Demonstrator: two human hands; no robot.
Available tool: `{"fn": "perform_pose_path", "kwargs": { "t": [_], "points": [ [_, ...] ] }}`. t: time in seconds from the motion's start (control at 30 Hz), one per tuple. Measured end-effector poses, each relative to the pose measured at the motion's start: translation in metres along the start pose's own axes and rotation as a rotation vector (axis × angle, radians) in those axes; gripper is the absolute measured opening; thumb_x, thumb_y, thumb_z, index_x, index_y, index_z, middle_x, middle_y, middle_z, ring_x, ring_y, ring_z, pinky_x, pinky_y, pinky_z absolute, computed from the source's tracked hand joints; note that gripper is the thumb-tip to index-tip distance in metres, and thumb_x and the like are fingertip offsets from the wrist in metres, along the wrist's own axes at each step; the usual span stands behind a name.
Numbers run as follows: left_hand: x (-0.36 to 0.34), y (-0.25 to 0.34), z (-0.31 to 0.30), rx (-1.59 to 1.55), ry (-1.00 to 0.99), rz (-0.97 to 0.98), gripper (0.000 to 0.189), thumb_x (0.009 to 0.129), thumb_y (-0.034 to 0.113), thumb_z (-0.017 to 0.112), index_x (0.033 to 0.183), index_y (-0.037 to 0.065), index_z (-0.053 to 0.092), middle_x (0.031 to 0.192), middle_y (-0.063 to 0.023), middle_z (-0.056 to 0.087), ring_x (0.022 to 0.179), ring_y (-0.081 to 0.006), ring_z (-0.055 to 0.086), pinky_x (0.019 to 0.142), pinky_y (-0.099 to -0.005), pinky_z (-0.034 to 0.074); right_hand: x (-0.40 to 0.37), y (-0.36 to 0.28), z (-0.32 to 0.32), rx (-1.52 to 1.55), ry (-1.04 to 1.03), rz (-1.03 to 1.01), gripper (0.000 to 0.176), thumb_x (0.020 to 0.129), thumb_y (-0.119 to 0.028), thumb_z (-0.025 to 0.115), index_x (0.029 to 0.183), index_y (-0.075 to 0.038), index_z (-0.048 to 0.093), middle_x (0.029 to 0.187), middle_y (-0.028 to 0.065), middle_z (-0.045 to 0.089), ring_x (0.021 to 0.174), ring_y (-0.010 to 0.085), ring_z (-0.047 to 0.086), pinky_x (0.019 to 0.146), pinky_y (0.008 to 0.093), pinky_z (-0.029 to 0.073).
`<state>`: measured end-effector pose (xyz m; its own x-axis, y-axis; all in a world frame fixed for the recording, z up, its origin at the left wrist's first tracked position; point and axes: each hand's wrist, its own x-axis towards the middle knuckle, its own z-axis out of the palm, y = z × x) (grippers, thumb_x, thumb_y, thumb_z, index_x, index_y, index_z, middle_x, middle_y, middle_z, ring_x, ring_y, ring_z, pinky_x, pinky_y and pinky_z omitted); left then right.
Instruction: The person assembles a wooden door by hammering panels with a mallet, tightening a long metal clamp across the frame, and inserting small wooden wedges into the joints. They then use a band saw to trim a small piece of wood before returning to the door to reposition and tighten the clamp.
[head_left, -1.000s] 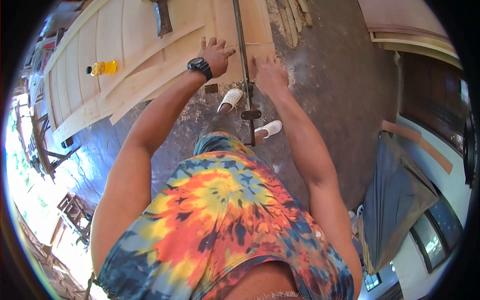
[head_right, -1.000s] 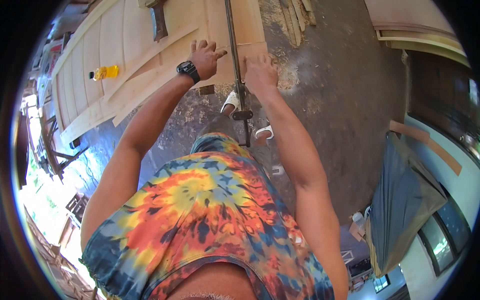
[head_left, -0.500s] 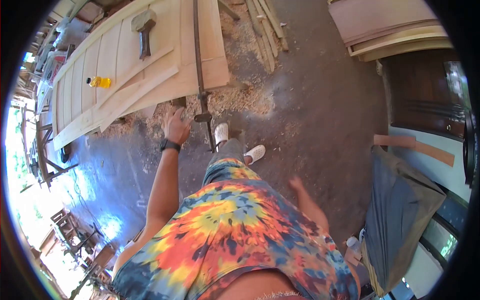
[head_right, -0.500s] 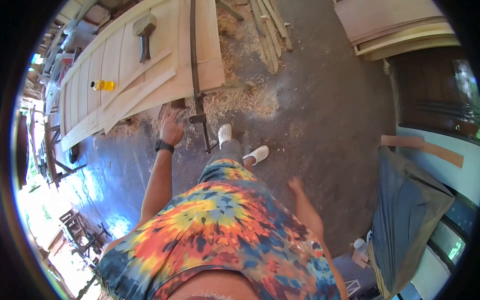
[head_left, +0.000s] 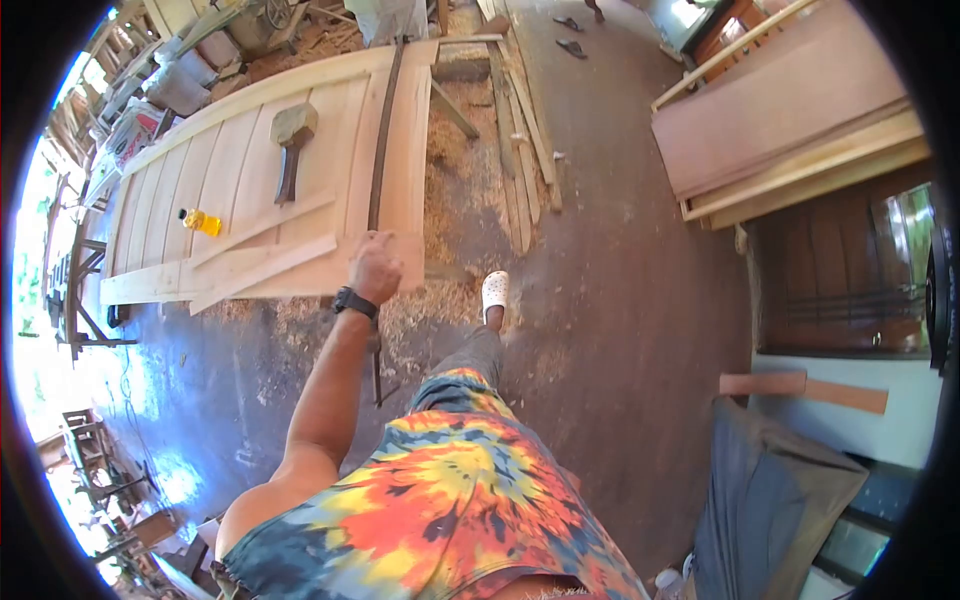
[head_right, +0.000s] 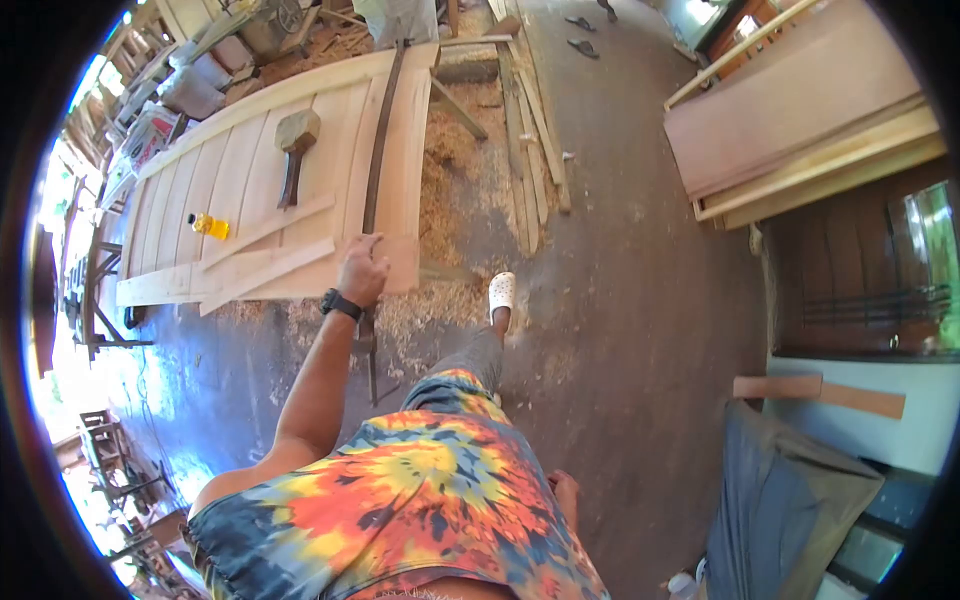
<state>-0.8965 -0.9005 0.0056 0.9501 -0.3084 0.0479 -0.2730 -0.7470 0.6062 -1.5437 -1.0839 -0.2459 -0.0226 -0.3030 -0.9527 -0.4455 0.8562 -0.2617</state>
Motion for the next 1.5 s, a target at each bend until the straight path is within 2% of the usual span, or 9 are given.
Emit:
{"fn": "perform_pose_path", "kwargs": {
  "t": [0.17,0.33,0.57,0.7,0.77,0.8,0.93,1.17,1.5],
  "points": [
    [0.075,0.050,0.063,0.046,-0.034,0.056,0.040,0.073,0.013,0.060,0.112,0.007,0.063,0.115,-0.0189,0.058,0.105,-0.0343,0.058,0.090,-0.0420,0.047,0.022,-0.108,0.087,-0.465,-0.103,-0.616,0.016,0.083,-0.009,0.058,0.093,0.002,0.065,0.084,0.0093,0.066,0.065,0.0228,0.060,0.060,0.0343,0.049],
    [0.171,0.078,0.109,-0.077,-0.113,0.024,0.039,0.074,0.015,0.060,0.111,0.003,0.063,0.112,-0.0201,0.058,0.105,-0.0356,0.057,0.092,-0.0413,0.046,0.014,-0.244,0.094,-0.419,-0.025,-0.159,0.018,0.083,-0.010,0.058,0.097,0.001,0.064,0.085,0.0090,0.066,0.066,0.0230,0.061,0.061,0.0347,0.050],
    [0.285,0.101,0.094,-0.143,-0.035,0.075,0.037,0.074,0.011,0.061,0.109,-0.001,0.062,0.107,-0.0225,0.060,0.100,-0.0368,0.058,0.092,-0.0416,0.046,0.014,-0.453,0.118,-0.526,0.041,-0.048,0.021,0.084,-0.011,0.059,0.102,-0.001,0.063,0.086,0.0087,0.066,0.067,0.0233,0.061,0.061,0.0351,0.050],
    [0.310,0.083,0.087,-0.099,0.000,-0.028,0.033,0.077,0.013,0.062,0.108,0.000,0.064,0.107,-0.0214,0.063,0.099,-0.0348,0.060,0.089,-0.0405,0.047,0.012,-0.578,0.219,-0.339,0.002,-0.228,0.016,0.086,-0.017,0.060,0.099,-0.006,0.060,0.071,0.0079,0.059,0.055,0.0204,0.057,0.045,0.0328,0.042],
    [0.309,0.067,0.088,-0.043,-0.006,-0.127,0.034,0.077,0.015,0.062,0.107,0.000,0.065,0.105,-0.0216,0.064,0.090,-0.0333,0.063,0.083,-0.0392,0.050,0.080,-0.625,0.231,-0.808,-0.423,-0.581,0.012,0.086,-0.019,0.061,0.086,-0.008,0.056,0.068,0.0072,0.057,0.053,0.0196,0.055,0.044,0.0340,0.040],
    [0.310,0.059,0.087,-0.034,-0.051,-0.182,0.034,0.076,0.016,0.062,0.107,0.000,0.066,0.104,-0.0216,0.064,0.085,-0.0324,0.064,0.080,-0.0383,0.051,0.048,-0.658,0.276,-0.535,-0.220,-0.185,0.015,0.086,-0.021,0.062,0.084,-0.008,0.055,0.070,0.0070,0.057,0.055,0.0191,0.055,0.047,0.0346,0.043],
    [0.316,0.054,0.087,-0.115,0.072,-0.387,0.031,0.078,0.018,0.062,0.102,-0.001,0.066,0.099,-0.0223,0.065,0.093,-0.0346,0.062,0.083,-0.0403,0.049,0.065,-0.739,0.374,-0.675,-0.251,-0.174,0.027,0.090,-0.016,0.056,0.114,-0.004,0.058,0.087,0.0086,0.065,0.066,0.0184,0.060,0.058,0.0331,0.049],
    [0.405,0.066,0.116,-0.074,0.185,-0.733,0.029,0.077,0.015,0.065,0.101,-0.002,0.066,0.093,-0.0191,0.066,0.087,-0.0321,0.066,0.079,-0.0390,0.051,0.126,-0.894,0.537,-0.934,-0.355,-0.061,0.029,0.091,-0.016,0.053,0.117,-0.006,0.058,0.091,0.0085,0.066,0.072,0.0183,0.065,0.063,0.0320,0.051],
    [0.614,0.097,0.095,-0.058,0.234,-0.635,0.027,0.079,0.014,0.064,0.102,-0.001,0.065,0.091,-0.0171,0.067,0.080,-0.0274,0.066,0.074,-0.0363,0.051,0.088,-1.156,0.806,-1.213,-0.312,-0.539,0.026,0.089,-0.014,0.057,0.113,-0.005,0.060,0.085,0.0096,0.067,0.067,0.0189,0.064,0.057,0.0325,0.051]
  ]
}}
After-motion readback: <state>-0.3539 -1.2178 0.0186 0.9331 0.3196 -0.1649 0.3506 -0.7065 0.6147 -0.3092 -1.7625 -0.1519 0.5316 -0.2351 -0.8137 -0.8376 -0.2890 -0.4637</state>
